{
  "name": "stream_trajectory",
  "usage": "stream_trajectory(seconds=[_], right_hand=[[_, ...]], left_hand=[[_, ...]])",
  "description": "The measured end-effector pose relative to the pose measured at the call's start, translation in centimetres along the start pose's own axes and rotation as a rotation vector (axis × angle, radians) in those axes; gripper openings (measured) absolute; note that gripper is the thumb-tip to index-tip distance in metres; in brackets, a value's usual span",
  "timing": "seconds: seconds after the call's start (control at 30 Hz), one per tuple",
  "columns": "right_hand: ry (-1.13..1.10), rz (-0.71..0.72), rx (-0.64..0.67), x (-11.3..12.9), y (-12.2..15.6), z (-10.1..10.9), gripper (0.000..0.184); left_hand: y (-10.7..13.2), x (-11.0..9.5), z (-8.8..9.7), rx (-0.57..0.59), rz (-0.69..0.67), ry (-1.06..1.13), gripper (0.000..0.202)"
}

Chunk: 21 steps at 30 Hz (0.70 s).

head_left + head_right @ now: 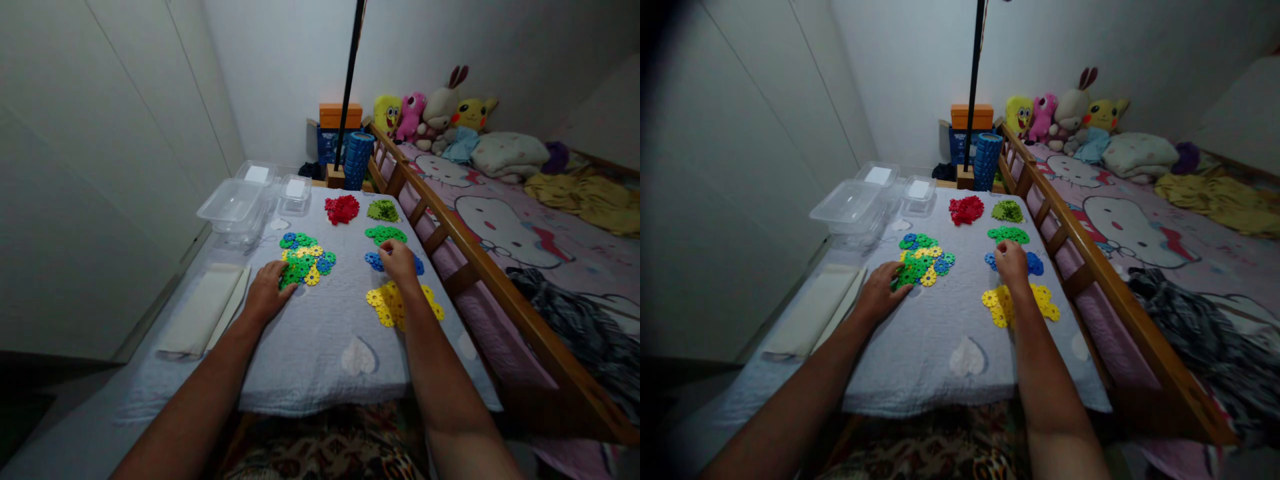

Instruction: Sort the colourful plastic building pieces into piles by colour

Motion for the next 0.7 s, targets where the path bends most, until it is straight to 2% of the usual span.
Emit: stream_trajectory(seconds=[0.17, 0.3, 0.47, 0.7], right_hand=[[-0.001, 0.191, 0.268, 5.9, 1.3, -4.6, 0.020], [0.041, 0.253, 0.317, 8.6, 2.8, -7.4, 0.027], [0.059, 0.256, 0.299, 9.8, 3.9, -8.9, 0.032], [-0.008, 0.240, 0.253, 9.7, 4.0, -8.9, 0.027]], left_hand=[[0.1, 0.0, 0.1, 0.004, 0.012, -0.011, 0.043], [0.2, -0.2, 0.2, 0.000, 0.030, -0.028, 0.043], [0.2, -0.3, 0.3, -0.004, 0.032, -0.031, 0.042], [0.1, -0.3, 0.2, -0.010, 0.039, -0.049, 0.038]])
Point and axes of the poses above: each hand's wrist, its own y-axis away from the middle knuckle, its own z-axis out of the back of the hand, x = y × z, the point moved 2 cm from there along -y, towards the middle knuckle, and after that the axes turned 7 degrees about z, right-handed, at the moved point
